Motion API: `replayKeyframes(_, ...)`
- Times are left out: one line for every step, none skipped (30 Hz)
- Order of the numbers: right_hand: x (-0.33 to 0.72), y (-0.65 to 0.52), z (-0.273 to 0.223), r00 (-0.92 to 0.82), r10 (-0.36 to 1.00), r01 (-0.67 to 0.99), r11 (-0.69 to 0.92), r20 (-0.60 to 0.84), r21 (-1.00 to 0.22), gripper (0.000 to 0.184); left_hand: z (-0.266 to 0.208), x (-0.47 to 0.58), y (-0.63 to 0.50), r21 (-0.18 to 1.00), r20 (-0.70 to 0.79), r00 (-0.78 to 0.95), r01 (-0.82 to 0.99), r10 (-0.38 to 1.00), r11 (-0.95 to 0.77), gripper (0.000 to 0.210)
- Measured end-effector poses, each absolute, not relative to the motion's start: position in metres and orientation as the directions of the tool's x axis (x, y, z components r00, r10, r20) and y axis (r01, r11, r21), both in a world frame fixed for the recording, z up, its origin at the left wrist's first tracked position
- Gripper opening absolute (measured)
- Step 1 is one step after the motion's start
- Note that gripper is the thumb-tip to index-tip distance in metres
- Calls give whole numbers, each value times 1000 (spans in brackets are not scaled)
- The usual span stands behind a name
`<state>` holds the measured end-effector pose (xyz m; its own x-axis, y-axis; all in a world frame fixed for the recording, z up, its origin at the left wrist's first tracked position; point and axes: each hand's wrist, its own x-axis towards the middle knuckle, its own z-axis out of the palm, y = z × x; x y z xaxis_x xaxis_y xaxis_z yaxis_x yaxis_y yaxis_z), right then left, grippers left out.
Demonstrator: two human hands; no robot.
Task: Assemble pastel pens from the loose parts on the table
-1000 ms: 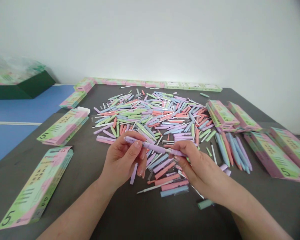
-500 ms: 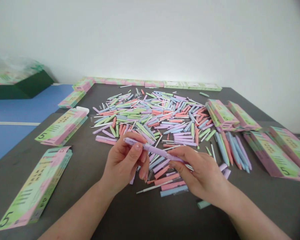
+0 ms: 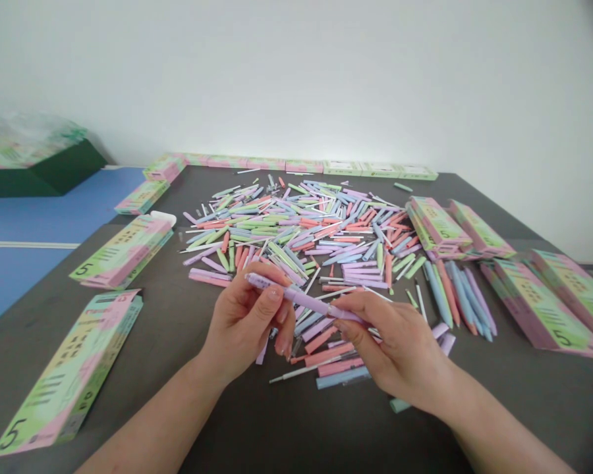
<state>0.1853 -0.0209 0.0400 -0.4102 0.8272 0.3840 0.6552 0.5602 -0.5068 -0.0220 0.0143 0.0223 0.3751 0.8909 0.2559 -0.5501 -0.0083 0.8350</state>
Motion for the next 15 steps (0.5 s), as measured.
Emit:
replayKeyframes(185,-21,40,-413,825,654,563,385,-505,11,22,-22,14,836,255,371,-549,893,-11,7)
replayKeyframes(186,-21,40,-411,825,654,563,387,-505,11,23,-22,14,840,252,367,-543,895,-14,7)
replayKeyframes(186,-20,40,-406,826,656,561,391,-505,12,23,-23,15,845,249,365,-534,897,-18,7)
replayKeyframes(187,-19,39,-404,825,657,562,395,-503,12,23,-24,15,852,247,360,-523,899,-25,7)
replayKeyframes(189,-18,39,-402,823,659,564,401,-497,13,22,-25,17,859,248,355,-511,901,-35,7)
replayKeyframes(190,-17,39,-400,820,661,568,410,-491,14,22,-26,18,865,253,350,-499,902,-50,8)
replayKeyframes(192,-16,39,-400,812,657,577,424,-485,15,22,-27,20,870,261,342,-488,903,-67,9)
replayKeyframes(195,-14,39,-400,801,646,591,445,-482,16,21,-28,22,874,270,332,-479,904,-85,10)
replayKeyframes(197,-13,40,-401,786,629,610,470,-483,18,21,-29,23,876,276,321,-471,906,-100,12)
replayKeyframes(198,-11,40,-399,773,608,626,493,-488,19,20,-30,25,879,278,309,-463,910,-112,13)
replayKeyframes(200,-10,41,-396,762,586,640,513,-497,21,20,-31,26,884,274,298,-452,914,-118,14)
replayKeyframes(202,-8,42,-394,753,565,650,527,-507,22,20,-32,27,890,268,289,-439,919,-122,14)
replayKeyframes(203,-7,44,-391,748,550,657,536,-516,22,20,-33,28,898,261,283,-422,923,-124,14)
replayKeyframes(205,-6,45,-391,746,538,661,539,-524,23,21,-34,28,908,253,282,-400,926,-126,14)
replayKeyframes(206,-5,47,-392,745,530,663,540,-529,22,22,-35,28,921,242,284,-368,928,-128,13)
